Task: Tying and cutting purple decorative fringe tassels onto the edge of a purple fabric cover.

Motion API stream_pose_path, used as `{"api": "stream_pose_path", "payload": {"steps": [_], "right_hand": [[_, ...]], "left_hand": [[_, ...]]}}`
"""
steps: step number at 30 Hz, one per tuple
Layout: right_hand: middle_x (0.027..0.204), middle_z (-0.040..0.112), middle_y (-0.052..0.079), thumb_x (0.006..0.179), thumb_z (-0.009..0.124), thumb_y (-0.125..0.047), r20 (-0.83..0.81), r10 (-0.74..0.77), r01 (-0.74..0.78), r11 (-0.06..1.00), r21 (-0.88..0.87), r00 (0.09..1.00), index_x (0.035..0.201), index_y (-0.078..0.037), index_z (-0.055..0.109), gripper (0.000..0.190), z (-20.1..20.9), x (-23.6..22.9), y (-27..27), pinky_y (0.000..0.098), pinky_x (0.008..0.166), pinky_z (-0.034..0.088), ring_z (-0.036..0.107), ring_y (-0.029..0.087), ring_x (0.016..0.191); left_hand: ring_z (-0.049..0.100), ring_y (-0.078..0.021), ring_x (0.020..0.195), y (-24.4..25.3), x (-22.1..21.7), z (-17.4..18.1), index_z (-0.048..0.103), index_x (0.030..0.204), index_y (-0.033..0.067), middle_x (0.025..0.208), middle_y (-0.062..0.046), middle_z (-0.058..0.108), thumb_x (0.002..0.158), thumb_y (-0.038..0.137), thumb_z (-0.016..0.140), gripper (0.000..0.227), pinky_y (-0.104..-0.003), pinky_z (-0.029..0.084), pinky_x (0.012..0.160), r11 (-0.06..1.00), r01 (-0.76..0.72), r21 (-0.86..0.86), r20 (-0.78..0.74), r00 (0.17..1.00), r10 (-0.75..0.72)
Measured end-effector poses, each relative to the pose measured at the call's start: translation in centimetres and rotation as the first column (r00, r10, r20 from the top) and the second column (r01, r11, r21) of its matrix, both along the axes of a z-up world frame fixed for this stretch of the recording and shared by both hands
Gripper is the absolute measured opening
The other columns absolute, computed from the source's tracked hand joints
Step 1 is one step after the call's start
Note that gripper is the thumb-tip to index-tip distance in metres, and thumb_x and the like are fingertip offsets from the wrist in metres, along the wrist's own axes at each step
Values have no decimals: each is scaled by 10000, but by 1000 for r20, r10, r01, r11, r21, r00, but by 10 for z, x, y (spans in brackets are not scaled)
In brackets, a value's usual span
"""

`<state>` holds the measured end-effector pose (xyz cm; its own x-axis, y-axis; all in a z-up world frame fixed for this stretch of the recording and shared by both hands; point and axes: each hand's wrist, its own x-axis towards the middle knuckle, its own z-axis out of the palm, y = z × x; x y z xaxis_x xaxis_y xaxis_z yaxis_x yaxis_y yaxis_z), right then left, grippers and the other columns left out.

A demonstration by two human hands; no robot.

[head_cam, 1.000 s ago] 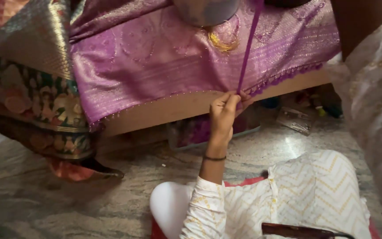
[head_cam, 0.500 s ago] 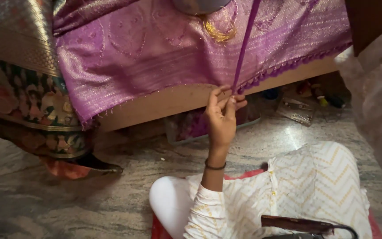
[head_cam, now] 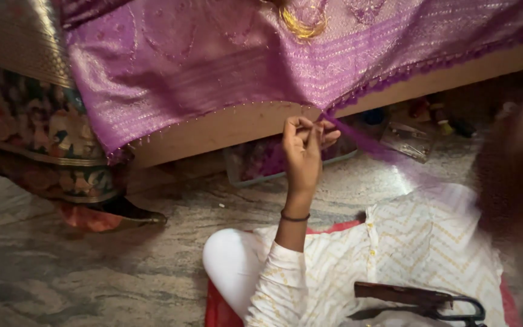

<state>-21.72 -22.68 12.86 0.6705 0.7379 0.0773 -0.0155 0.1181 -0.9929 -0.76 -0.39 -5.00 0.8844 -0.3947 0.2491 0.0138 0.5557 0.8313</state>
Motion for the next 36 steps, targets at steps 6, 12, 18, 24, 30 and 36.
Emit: {"api": "stream_pose_path", "payload": {"steps": [6,12,18,24,30,36], "right_hand": [[858,735,79,1010,642,-167,-200,-258,244,965,-91,945,909,-3,703,202,-183,31,121,382,821,611,724,192,875],[876,741,25,982,601,-256,-157,-646,489,693,-529,747,946,-34,760,275,-200,79,102,330,667,559,629,121,800],[829,684,44,1059,605,-217,-24,-943,940,334,-69,333,1029,-9,730,244,-141,156,97,267,618,498,610,97,687],[883,698,25,1048,645,-168,-140,-915,925,367,94,377,1057,19,731,207,-178,175,96,241,680,493,607,79,753],[961,728,-15,1060,587,-182,-92,-940,940,317,128,330,1094,-7,706,214,-193,156,116,210,792,528,642,44,870],[947,669,13,1092,588,-137,-149,-924,934,338,115,353,1136,19,713,205,-203,157,110,232,726,438,546,72,829]], "left_hand": [[725,-193,647,-11,-6,13,373,1015,133,993,-163,706,1006,77,498,137,-287,603,557,985,139,-100,-253,954,-160],[439,-49,606,-12,5,-30,420,1049,119,1067,-185,713,1054,31,564,169,-202,360,541,992,38,-119,-201,978,-61],[463,-45,621,-19,4,-41,461,1052,105,944,-54,635,1069,34,594,153,-211,375,540,992,-34,-125,-210,978,7],[584,-54,901,-10,4,-36,542,1186,52,1075,-11,635,950,-12,616,255,-221,478,742,996,-87,33,-84,992,90],[603,-93,945,7,32,-21,658,1115,-43,1034,-44,664,1053,94,615,156,-240,484,862,984,177,21,-163,972,-172],[565,-84,819,-9,60,-37,768,1145,-69,952,-39,704,1032,127,677,243,-237,431,765,936,323,141,-178,938,-297]]}}
